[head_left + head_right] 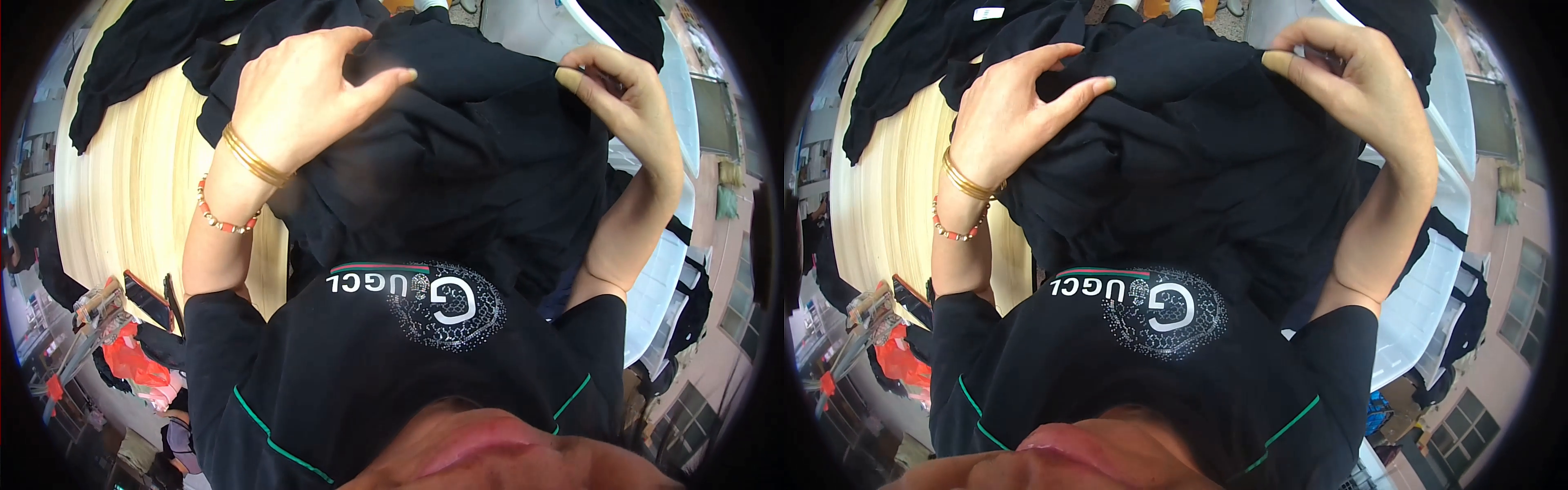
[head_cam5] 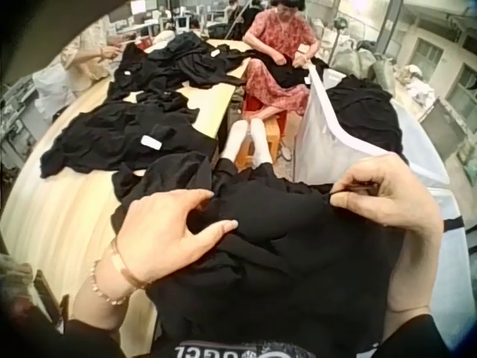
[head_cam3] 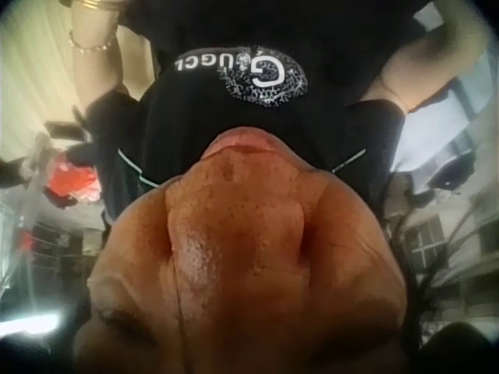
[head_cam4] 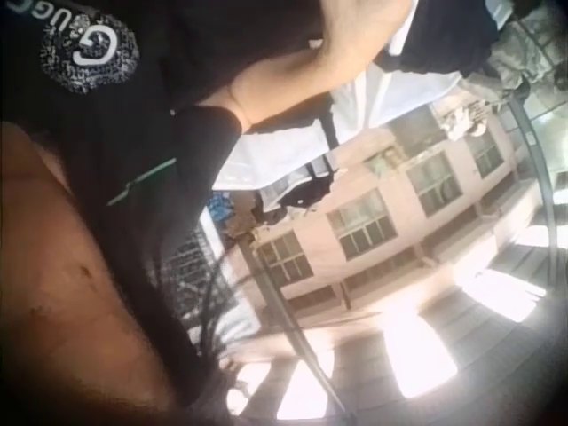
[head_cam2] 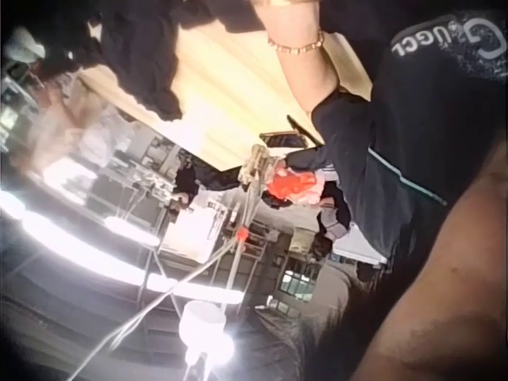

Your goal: The recorder is trimming excess threads from black garments and sorting them into bins.

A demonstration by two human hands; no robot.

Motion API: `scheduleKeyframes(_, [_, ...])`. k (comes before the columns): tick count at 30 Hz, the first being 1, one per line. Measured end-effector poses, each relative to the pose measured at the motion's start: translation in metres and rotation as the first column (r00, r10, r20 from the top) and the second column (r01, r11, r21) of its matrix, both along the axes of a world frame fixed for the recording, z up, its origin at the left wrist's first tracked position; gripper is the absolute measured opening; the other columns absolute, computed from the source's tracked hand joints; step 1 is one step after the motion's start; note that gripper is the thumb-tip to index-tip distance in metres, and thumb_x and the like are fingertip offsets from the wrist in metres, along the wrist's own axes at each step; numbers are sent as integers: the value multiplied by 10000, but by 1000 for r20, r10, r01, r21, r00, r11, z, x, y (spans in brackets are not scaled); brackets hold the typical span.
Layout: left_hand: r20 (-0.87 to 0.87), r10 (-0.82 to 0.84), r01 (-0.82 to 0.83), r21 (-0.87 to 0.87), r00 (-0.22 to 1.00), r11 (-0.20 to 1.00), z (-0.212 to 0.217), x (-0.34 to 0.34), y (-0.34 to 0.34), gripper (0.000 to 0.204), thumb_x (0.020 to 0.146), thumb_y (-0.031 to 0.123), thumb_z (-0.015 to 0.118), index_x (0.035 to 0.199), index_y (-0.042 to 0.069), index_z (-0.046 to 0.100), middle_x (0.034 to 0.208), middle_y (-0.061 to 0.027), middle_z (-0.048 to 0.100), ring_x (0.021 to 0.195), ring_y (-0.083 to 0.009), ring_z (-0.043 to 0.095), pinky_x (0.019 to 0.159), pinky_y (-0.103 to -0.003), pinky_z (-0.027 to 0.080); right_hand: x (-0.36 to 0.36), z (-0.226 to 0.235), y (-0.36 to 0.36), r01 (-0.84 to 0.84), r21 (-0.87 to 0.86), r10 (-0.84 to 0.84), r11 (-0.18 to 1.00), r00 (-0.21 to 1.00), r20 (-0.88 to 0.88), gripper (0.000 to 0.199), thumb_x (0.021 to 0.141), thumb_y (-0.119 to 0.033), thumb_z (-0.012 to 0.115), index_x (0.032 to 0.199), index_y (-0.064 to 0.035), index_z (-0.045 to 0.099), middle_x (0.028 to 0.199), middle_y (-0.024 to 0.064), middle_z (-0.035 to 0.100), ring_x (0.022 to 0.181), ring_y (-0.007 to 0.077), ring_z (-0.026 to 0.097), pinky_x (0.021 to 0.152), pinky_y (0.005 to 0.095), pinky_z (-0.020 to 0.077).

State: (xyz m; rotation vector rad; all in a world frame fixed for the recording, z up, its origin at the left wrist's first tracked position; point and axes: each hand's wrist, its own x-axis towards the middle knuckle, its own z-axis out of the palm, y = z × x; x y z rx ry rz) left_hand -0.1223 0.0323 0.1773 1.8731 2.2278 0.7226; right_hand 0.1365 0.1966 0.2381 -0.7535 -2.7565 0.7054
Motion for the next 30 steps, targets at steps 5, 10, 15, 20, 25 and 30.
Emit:
scheduleKeyframes(5, [63, -16, 19, -46, 998, 999, -21, -14, 14, 458, 801, 399, 646, 1034, 8, 705, 868, -193, 699, 836, -333, 679, 784, -371, 531, -56, 44, -21, 94, 34, -97, 995, 991, 93, 157, 874, -88, 635, 991, 5, 588, 784, 32, 552, 712, 98, 489, 632, 247, 404])
scheduleKeyframes(10, [280, -81, 66, 62, 956, 996, -51, -20, 21, 330, 861, 269, 636, 1036, -3, 699, 872, -161, 717, 792, -278, 696, 754, -319, 529, -83, 18, -11, -159, -197, 164, 967, 986, 8, 192, 938, -131, 579, 1066, 7, 542, 871, 61, 580, 798, 128, 531, 707, 270, 442])
scheduleKeyframes(15, [965, -105, -86, 129, 241, 988, -59, -20, 17, 193, 891, 88, 650, 1036, -29, 700, 943, -56, 720, 828, -99, 667, 772, -211, 504, -94, -42, -7, -256, -255, 193, 933, 950, -247, 217, 908, -84, 619, 1099, 10, 577, 946, 111, 615, 872, 175, 584, 764, 296, 470])
scheduleKeyframes(20, [991, -82, -88, 74, -101, 993, -60, -20, 24, 184, 884, 82, 653, 1038, -8, 701, 991, -66, 714, 903, -109, 664, 851, -205, 488, -84, -67, -3, -298, -38, 279, 954, 925, -256, 290, 923, -113, 600, 1191, -4, 604, 1015, 77, 591, 906, 165, 567, 809, 259, 443])
scheduleKeyframes(25, [968, -67, -98, 45, -241, 994, -61, -18, 22, 185, 884, 84, 653, 1042, -3, 696, 1010, -58, 709, 923, -104, 656, 863, -205, 480, -90, -79, -14, -197, 116, 226, 973, 914, -336, 343, 874, -70, 650, 1211, -22, 612, 991, 80, 580, 888, 181, 566, 786, 260, 451])
scheduleKeyframes(30, [951, -77, -76, 56, -300, 996, -63, -19, 21, 190, 883, 82, 653, 1050, 1, 690, 1028, -56, 702, 946, -100, 645, 880, -205, 470, -94, -85, -11, -222, 140, 258, 965, 901, -348, 366, 860, -75, 668, 1220, -36, 619, 983, 77, 579, 870, 177, 566, 764, 257, 457])
